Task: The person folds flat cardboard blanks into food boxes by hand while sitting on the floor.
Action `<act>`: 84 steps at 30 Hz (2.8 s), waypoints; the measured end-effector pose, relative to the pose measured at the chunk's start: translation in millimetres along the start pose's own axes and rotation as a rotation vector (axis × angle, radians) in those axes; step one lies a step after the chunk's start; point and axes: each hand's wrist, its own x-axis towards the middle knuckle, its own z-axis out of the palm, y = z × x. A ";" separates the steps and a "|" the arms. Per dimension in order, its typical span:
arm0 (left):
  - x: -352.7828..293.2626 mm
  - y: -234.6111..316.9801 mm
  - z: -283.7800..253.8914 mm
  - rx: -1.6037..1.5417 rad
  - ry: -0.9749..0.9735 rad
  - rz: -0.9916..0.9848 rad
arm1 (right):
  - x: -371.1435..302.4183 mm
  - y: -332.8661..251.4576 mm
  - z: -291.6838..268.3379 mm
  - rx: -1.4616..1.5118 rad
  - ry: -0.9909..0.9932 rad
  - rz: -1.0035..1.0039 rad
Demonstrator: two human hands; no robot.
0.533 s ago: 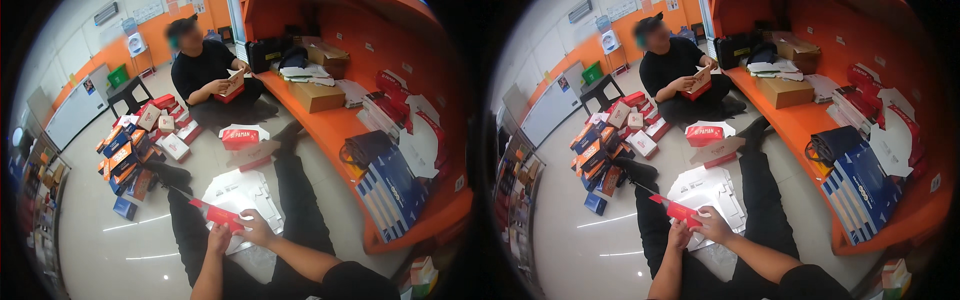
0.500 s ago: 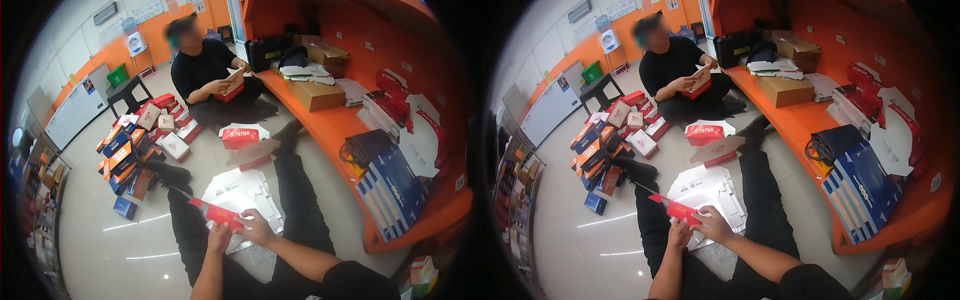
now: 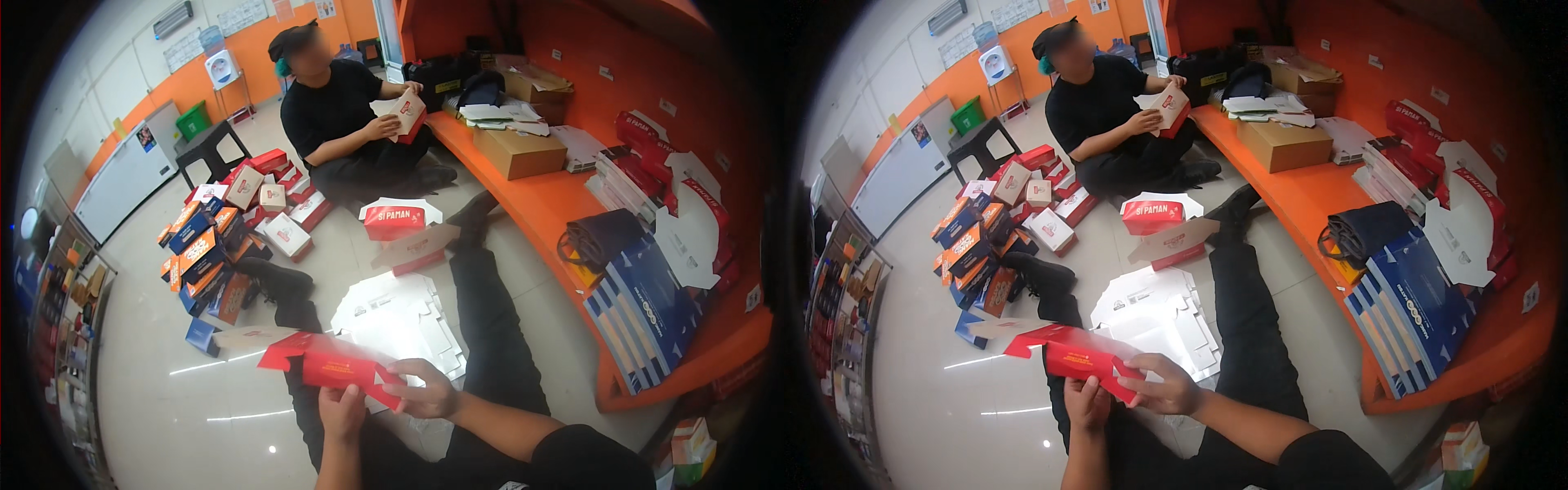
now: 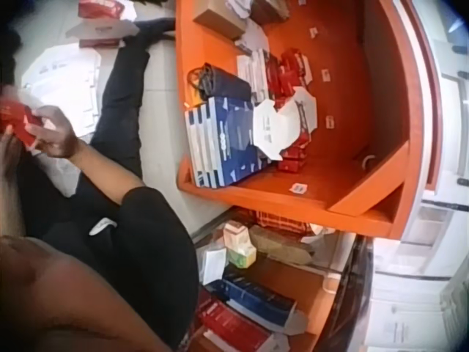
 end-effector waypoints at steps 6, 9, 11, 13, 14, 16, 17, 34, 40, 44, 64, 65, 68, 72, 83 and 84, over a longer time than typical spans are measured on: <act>-28.0 34.8 44.5 0.216 0.030 0.189 | 4.1 -22.0 0.5 0.332 0.089 0.000; -32.8 39.8 53.6 0.294 0.118 0.181 | -2.5 -25.5 7.5 0.329 0.202 0.160; -33.0 43.5 63.4 0.311 0.232 0.060 | 4.2 -26.8 7.0 0.246 0.285 0.178; -26.8 35.8 66.8 0.319 0.355 0.016 | 3.3 -21.7 7.0 0.198 0.100 0.684; -19.4 19.2 50.3 0.325 0.419 -0.048 | 9.4 -15.5 8.2 0.175 0.125 0.708; -4.7 -24.2 8.6 0.351 0.485 -0.180 | -3.8 14.5 16.6 0.132 0.022 0.795; -0.6 -47.6 -15.2 0.371 0.491 -0.249 | -21.1 34.6 23.9 0.085 -0.030 0.731; 0.7 -93.1 -61.5 0.200 0.555 -0.384 | -60.2 90.3 23.3 0.190 -0.632 0.814; 3.7 -91.8 -65.3 0.232 0.570 -0.332 | -63.9 100.3 32.1 0.331 -0.471 0.870; 5.9 -91.9 -59.3 0.289 0.624 -0.300 | -31.8 132.1 39.3 0.112 -0.362 1.156; 1.8 -87.5 -56.1 0.131 0.434 -0.099 | -54.4 87.7 18.0 0.725 -0.552 1.351; 1.0 -88.3 -53.9 0.153 0.441 -0.109 | -57.2 91.7 17.9 0.684 -0.569 1.351; -1.5 -86.1 -53.2 0.164 0.449 -0.106 | -58.1 90.7 21.3 0.622 -0.557 1.310; -3.9 -84.6 -48.6 0.148 0.446 -0.114 | -66.7 90.1 22.8 0.634 -0.496 1.277; -8.2 -48.9 -23.0 0.227 0.389 -0.082 | -21.9 58.4 6.1 0.556 -0.358 1.154; -6.9 -39.9 -14.9 0.215 0.378 -0.065 | -22.1 57.6 7.8 0.663 -0.275 1.120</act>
